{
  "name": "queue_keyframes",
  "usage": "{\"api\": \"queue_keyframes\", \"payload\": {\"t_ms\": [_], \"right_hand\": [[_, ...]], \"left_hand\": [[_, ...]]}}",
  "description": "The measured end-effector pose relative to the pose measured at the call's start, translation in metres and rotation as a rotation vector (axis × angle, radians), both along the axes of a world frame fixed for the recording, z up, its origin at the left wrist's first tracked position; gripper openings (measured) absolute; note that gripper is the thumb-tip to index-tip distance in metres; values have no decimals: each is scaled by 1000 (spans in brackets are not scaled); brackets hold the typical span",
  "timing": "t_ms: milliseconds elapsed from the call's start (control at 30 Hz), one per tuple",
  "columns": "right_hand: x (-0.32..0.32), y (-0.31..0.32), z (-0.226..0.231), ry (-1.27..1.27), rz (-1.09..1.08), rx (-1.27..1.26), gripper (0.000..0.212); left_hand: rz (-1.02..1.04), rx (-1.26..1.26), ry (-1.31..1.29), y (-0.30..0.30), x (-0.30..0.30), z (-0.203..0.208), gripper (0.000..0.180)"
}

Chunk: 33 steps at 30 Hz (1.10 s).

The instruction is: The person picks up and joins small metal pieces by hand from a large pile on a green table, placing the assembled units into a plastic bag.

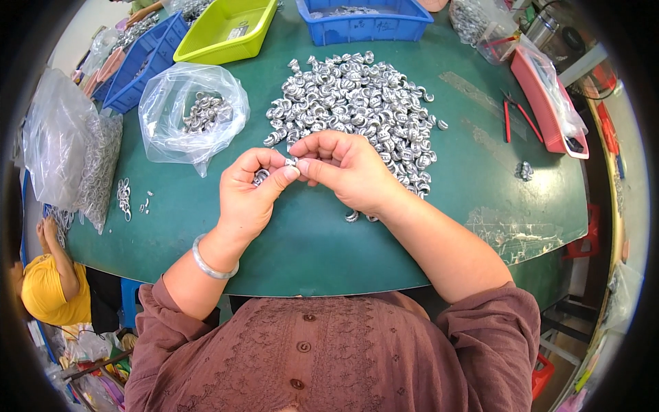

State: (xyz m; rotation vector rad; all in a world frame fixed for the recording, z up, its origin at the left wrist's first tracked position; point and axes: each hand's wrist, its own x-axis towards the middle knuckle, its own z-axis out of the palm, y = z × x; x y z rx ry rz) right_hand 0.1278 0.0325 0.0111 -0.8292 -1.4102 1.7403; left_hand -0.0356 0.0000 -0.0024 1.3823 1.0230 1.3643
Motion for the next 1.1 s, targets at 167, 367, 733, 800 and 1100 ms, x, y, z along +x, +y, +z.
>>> {"api": "queue_keyframes", "payload": {"t_ms": [167, 367, 733, 800, 1100], "right_hand": [[0, 0, 1, 2, 4, -3, 21], [-1, 0, 1, 8, 4, -1, 21], [0, 1, 0, 11, 6, 26, 21], [0, 0, 1, 20, -5, 2, 21], [1, -1, 3, 81, -24, 68, 18]], "left_hand": [[10, 26, 37, 1, 0, -1, 10], [18, 41, 64, 2, -2, -5, 11], [26, 50, 71, 1, 0, -1, 12], [29, 44, 67, 0, 0, -1, 12], [38, 55, 107, 0, -1, -1, 15]]}}
